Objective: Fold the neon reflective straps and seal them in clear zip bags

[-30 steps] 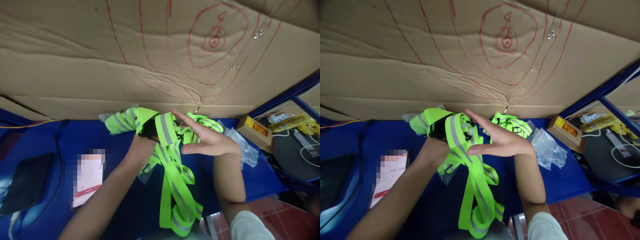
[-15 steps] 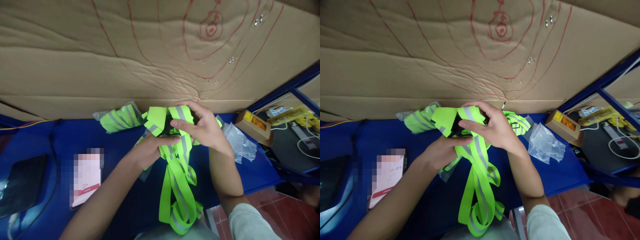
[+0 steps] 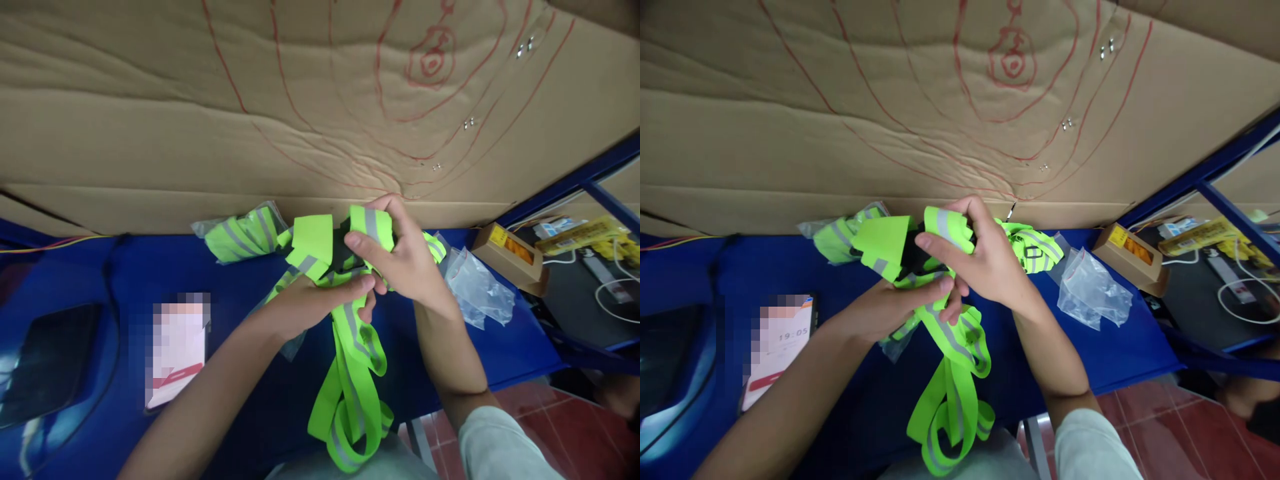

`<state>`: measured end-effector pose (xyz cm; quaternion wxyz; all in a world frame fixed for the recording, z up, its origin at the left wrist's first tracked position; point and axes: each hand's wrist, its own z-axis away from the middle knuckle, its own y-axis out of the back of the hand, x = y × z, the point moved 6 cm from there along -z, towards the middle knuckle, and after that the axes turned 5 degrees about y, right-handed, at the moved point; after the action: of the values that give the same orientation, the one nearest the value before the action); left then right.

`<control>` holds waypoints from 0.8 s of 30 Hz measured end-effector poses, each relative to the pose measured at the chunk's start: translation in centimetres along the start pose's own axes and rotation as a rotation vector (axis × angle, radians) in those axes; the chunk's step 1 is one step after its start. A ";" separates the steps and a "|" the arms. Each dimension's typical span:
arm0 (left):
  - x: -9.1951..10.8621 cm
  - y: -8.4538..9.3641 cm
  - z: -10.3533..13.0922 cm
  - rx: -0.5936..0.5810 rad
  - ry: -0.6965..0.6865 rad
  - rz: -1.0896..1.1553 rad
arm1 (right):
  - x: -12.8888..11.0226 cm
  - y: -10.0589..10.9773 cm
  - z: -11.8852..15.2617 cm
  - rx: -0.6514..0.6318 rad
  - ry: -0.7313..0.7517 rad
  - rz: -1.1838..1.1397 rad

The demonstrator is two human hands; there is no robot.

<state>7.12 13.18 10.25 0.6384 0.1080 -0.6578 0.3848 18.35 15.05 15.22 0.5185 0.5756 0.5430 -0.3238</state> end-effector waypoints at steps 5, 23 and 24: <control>0.5 0.7 0.2 -0.018 -0.001 -0.165 | 0.1 -0.9 0.6 -0.370 -0.039 -0.009; 1.4 -1.0 0.4 -0.214 -0.012 0.279 | -3.1 1.2 0.6 0.025 0.672 0.400; 1.6 -0.8 0.5 -0.206 -0.015 0.284 | -3.1 1.0 0.6 -0.014 0.690 0.404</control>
<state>7.03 12.88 12.13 0.5806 -0.0492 -0.7071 0.4007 18.84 13.77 18.22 0.3631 0.7423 0.5632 0.0009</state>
